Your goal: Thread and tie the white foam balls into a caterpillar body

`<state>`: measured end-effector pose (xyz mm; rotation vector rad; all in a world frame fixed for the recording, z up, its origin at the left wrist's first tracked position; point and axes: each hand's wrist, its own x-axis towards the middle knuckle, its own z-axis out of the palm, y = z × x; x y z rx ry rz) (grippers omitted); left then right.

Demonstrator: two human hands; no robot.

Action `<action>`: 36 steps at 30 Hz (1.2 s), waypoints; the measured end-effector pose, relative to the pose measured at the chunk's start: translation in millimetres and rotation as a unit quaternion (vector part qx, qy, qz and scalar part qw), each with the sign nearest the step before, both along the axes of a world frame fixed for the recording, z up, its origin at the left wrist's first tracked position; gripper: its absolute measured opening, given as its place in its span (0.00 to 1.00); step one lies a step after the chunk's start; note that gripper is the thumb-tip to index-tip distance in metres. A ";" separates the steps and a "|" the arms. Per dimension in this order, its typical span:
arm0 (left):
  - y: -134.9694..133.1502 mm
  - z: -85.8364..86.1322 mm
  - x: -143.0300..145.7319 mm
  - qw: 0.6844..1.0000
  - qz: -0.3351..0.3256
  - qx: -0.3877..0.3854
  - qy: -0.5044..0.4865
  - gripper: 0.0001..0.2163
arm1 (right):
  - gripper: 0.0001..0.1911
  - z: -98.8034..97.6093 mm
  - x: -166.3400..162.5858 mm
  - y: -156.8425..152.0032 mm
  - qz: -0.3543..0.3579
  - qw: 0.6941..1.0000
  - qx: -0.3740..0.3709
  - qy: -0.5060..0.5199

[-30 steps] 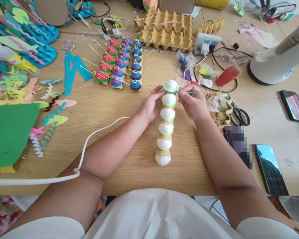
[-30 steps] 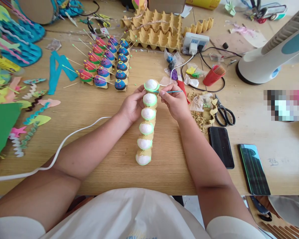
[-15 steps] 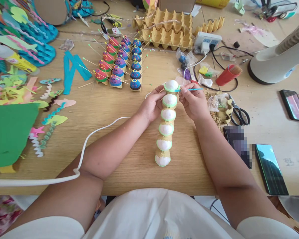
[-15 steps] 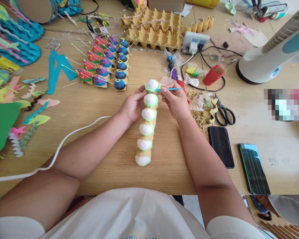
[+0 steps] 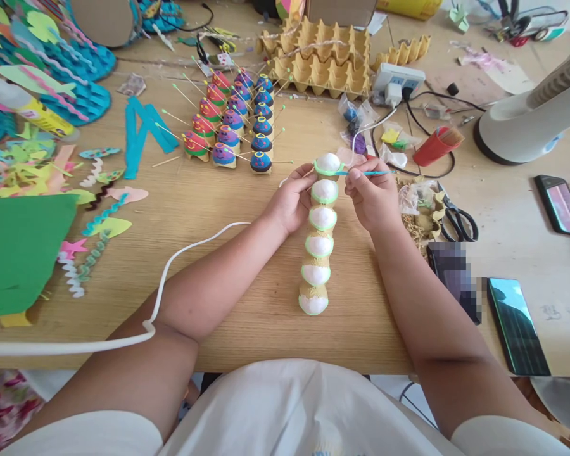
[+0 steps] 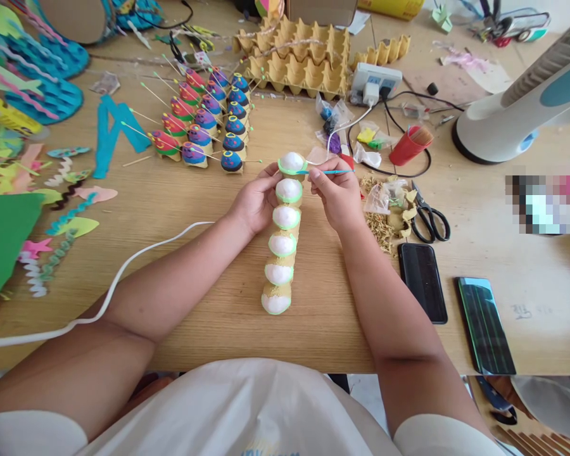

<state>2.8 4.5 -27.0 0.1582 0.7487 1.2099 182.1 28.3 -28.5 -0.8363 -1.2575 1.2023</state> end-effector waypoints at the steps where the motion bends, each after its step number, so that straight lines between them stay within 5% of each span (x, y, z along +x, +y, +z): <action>1: 0.2 -0.9 0.0 1.000 -0.002 0.004 -0.001 0.18 | 0.33 -1.4 -0.7 0.0 0.003 1.000 -0.004 0.000; 9: 3.2 -14.5 -4.0 0.995 -0.054 0.079 0.029 0.28 | 0.33 -6.9 -9.3 -2.2 -0.032 0.999 0.002 -0.005; 19: 6.1 -18.7 -2.6 0.990 -0.017 0.111 0.084 0.13 | 0.27 -11.6 -8.7 -2.2 -0.091 0.987 0.110 -0.080; 36: 6.7 -19.7 -5.3 0.987 -0.033 0.124 0.101 0.14 | 0.26 -20.9 -6.1 3.0 -0.123 0.974 0.157 -0.107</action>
